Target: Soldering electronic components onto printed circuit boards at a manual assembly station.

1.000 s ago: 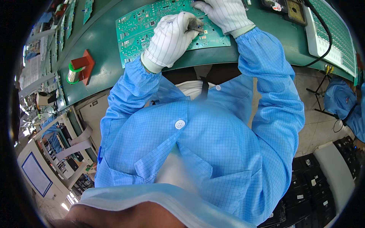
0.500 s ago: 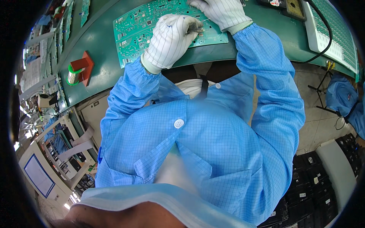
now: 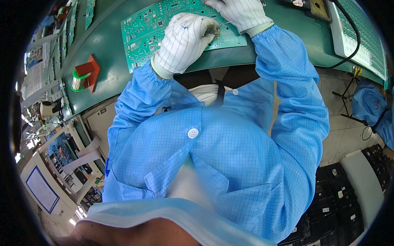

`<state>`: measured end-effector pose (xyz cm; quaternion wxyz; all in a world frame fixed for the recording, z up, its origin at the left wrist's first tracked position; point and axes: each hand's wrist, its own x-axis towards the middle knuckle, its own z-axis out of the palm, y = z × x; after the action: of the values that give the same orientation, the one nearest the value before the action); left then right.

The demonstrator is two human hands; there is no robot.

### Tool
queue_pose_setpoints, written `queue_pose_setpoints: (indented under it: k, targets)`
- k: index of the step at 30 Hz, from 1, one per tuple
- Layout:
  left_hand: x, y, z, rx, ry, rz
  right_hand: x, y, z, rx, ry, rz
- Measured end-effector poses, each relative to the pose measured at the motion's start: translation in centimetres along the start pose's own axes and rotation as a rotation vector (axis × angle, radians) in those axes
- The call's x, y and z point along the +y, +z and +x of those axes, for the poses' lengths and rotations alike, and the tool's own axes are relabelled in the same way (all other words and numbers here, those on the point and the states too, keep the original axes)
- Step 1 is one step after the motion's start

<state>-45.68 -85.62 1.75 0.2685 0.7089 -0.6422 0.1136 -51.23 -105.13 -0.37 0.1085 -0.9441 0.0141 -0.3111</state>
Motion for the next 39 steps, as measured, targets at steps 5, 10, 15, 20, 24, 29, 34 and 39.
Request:
queue_pose_setpoints:
  k: [5,10,15,20,24,29,34,39]
  targets:
    - [-0.3,0.0,-0.1,0.004,0.018,-0.020,-0.2,-0.1,0.1,-0.017,0.013,0.005]
    - [-0.2,0.0,0.1,0.009,0.034,0.024,-0.1,0.0,0.1,-0.006,0.009,0.005]
    - [-1.0,-0.3,0.8,-0.198,-0.049,-0.006,0.0,0.2,0.1,0.032,-0.015,0.008]
    - [-0.9,-0.8,1.3,-0.278,-0.214,-0.057,0.2,0.4,-0.1,0.076,-0.004,0.020]
    - [3.7,-1.5,-1.3,0.253,-0.165,0.072,1.2,0.8,-0.1,-0.073,0.015,-0.053]
    - [9.6,-3.0,-7.2,0.117,-0.449,-0.157,2.7,-1.2,-0.5,0.463,0.534,0.605]
    - [12.4,-3.2,-11.3,0.020,-0.525,-0.212,10.0,-8.0,-1.3,0.918,0.963,0.956]
    - [13.2,-3.3,-13.1,-0.166,-0.484,-0.120,16.7,-10.4,-1.7,1.063,1.090,0.876]
